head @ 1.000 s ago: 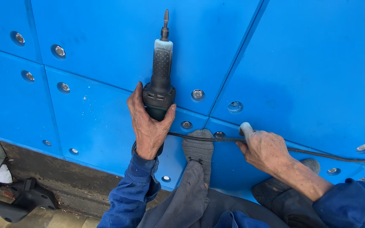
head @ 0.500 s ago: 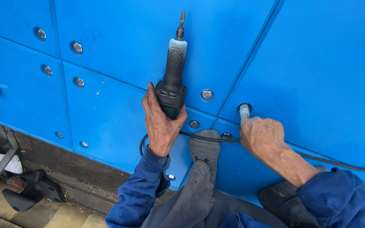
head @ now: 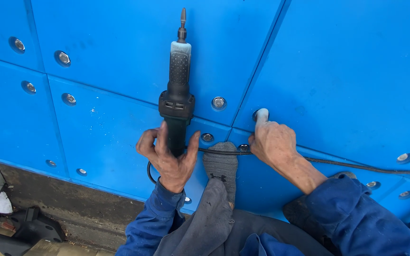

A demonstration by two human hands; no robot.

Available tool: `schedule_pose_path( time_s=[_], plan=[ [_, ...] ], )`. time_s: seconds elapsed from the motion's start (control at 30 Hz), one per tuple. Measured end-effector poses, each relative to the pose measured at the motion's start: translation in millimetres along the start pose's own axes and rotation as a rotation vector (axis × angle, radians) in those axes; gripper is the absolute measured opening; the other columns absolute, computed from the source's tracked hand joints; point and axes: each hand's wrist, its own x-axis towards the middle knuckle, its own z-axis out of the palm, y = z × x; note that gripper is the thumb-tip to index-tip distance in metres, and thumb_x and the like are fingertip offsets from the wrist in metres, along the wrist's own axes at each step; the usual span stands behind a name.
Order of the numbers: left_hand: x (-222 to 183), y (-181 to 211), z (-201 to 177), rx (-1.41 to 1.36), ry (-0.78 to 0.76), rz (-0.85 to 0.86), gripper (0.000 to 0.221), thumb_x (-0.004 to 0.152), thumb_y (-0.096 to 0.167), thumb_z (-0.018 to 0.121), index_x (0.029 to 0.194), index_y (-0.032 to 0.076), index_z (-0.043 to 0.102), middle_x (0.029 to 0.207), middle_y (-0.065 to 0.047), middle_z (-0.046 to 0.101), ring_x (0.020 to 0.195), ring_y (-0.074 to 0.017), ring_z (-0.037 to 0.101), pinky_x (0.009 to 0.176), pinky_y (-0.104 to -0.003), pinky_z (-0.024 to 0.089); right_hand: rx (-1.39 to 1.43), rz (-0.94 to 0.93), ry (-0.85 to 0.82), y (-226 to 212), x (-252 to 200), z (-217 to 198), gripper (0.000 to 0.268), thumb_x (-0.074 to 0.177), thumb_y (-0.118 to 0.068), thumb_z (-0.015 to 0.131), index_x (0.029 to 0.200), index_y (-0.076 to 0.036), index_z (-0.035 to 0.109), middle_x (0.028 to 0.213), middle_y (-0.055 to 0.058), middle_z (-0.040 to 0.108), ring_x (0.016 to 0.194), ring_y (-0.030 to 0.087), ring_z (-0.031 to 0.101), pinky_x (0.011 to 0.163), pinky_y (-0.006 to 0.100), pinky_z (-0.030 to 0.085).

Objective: The recorder uses a rotary tool to clean bolt holes in a blue panel and then installs and tightens bolts using an impact driver.

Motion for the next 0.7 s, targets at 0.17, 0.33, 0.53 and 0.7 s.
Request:
schedule_pose_path(
  time_s=[0.17,0.33,0.53,0.7],
  plan=[
    [4.7,49.0,10.3,-0.642,-0.558,-0.106,0.033,0.097,0.02,0.076,0.126,0.008,0.064,0.087,-0.007,0.064,0.079,-0.0221,0.064,0.069,-0.04,0.052,0.392,0.01,0.076,25.2,-45.0,2.2,0.031,0.093,-0.021,0.068,0.109,-0.001,0.05,0.06,0.014,0.064,0.05,0.03,0.067,0.044,0.045,0.05],
    [5.0,80.0,62.2,-0.701,-0.981,-0.173,0.032,0.104,0.017,0.058,0.133,0.005,0.061,0.062,-0.009,0.059,0.051,-0.0222,0.06,0.05,-0.04,0.047,0.471,0.069,0.079,46.2,-57.1,-4.9,0.031,0.094,-0.022,0.067,0.11,-0.001,0.051,0.062,0.014,0.066,0.049,0.027,0.066,0.043,0.044,0.05],
    [1.3,90.4,92.2,-0.551,-0.963,-0.102,0.041,0.104,0.014,0.051,0.144,0.002,0.051,0.05,-0.01,0.054,0.037,-0.0238,0.051,0.038,-0.043,0.041,0.53,0.086,0.1,59.7,-64.6,-6.9,0.031,0.095,-0.02,0.065,0.116,-0.001,0.052,0.061,0.012,0.066,0.047,0.026,0.064,0.042,0.043,0.048],
    [6.4,89.6,97.9,-0.482,-1.022,-0.079,0.045,0.101,0.017,0.055,0.143,0.002,0.052,0.052,-0.011,0.058,0.039,-0.0258,0.055,0.038,-0.044,0.044,0.578,0.103,0.012,69.1,-67.4,-6.1,0.034,0.096,-0.023,0.065,0.119,-0.002,0.052,0.062,0.012,0.067,0.046,0.024,0.064,0.042,0.042,0.048]
  ],
)
